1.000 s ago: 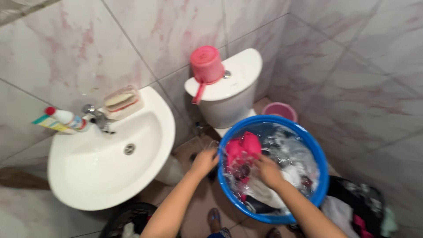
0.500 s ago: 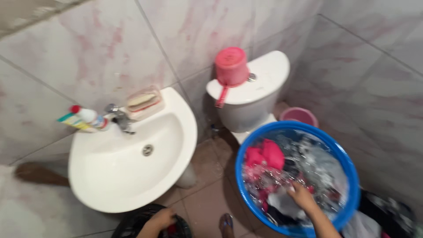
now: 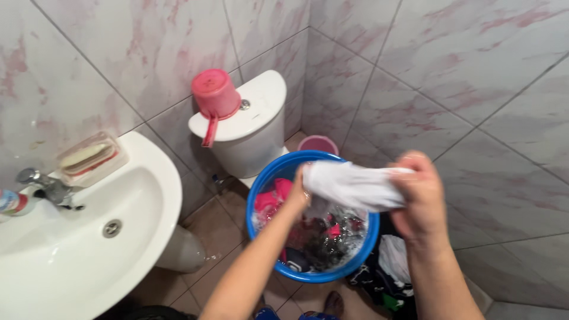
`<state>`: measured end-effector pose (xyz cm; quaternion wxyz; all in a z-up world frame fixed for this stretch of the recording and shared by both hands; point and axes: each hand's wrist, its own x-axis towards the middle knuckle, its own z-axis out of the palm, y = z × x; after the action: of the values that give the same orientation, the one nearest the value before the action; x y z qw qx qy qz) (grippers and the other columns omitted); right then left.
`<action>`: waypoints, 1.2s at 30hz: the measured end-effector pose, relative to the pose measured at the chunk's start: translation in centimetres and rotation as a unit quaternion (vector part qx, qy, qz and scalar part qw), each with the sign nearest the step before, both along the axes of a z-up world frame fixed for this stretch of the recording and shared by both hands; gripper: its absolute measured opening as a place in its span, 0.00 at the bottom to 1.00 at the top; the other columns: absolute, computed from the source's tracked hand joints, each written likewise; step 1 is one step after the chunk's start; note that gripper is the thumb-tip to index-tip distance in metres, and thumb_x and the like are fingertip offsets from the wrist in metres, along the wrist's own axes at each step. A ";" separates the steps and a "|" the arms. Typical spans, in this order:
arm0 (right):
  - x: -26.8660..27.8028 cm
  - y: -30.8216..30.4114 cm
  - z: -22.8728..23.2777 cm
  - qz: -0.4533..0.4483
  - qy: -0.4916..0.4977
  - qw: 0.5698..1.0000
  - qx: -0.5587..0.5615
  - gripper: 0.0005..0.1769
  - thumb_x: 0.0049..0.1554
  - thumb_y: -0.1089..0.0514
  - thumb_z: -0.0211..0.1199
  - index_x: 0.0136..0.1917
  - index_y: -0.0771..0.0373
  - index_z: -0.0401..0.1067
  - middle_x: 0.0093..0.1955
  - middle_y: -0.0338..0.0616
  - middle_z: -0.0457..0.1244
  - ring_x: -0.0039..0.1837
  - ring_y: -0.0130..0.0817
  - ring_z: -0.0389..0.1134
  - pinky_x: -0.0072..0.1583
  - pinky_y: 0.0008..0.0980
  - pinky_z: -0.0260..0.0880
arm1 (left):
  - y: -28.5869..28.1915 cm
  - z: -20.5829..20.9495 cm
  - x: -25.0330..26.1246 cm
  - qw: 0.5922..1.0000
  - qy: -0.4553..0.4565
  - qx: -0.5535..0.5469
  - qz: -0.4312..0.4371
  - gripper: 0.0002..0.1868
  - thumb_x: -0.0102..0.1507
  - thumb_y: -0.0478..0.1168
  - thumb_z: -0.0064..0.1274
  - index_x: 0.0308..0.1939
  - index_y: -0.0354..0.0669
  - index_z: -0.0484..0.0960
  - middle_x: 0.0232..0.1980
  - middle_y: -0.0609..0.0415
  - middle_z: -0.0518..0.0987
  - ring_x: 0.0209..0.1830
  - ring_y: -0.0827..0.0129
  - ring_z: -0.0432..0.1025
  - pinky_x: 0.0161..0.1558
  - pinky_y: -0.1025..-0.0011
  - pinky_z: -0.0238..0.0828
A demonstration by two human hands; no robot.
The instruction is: The person washes clothes by hand in a blue basin filled with soapy water. They repeatedly submerge, agitate, and wring out various garments, then transfer them to a black laundry basket. The person also adds water from a blue watering can to the basin during the process.
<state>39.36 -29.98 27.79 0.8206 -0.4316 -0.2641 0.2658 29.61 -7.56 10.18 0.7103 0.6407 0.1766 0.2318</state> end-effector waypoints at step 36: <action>-2.6 15.0 -8.4 0.068 -0.826 0.543 -0.134 0.13 0.45 0.57 0.66 0.45 0.57 0.74 0.50 0.44 0.65 0.52 0.42 0.67 0.48 0.42 0.70 | 9.1 2.9 9.3 0.840 0.369 0.360 -0.167 0.21 0.62 0.52 0.58 0.48 0.39 0.84 0.47 0.40 0.85 0.47 0.55 0.81 0.52 0.60 0.76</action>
<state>36.71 -14.96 19.43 0.1508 -0.5459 -0.8152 -0.1210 38.91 1.50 13.08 0.3401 0.9090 0.2204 -0.0970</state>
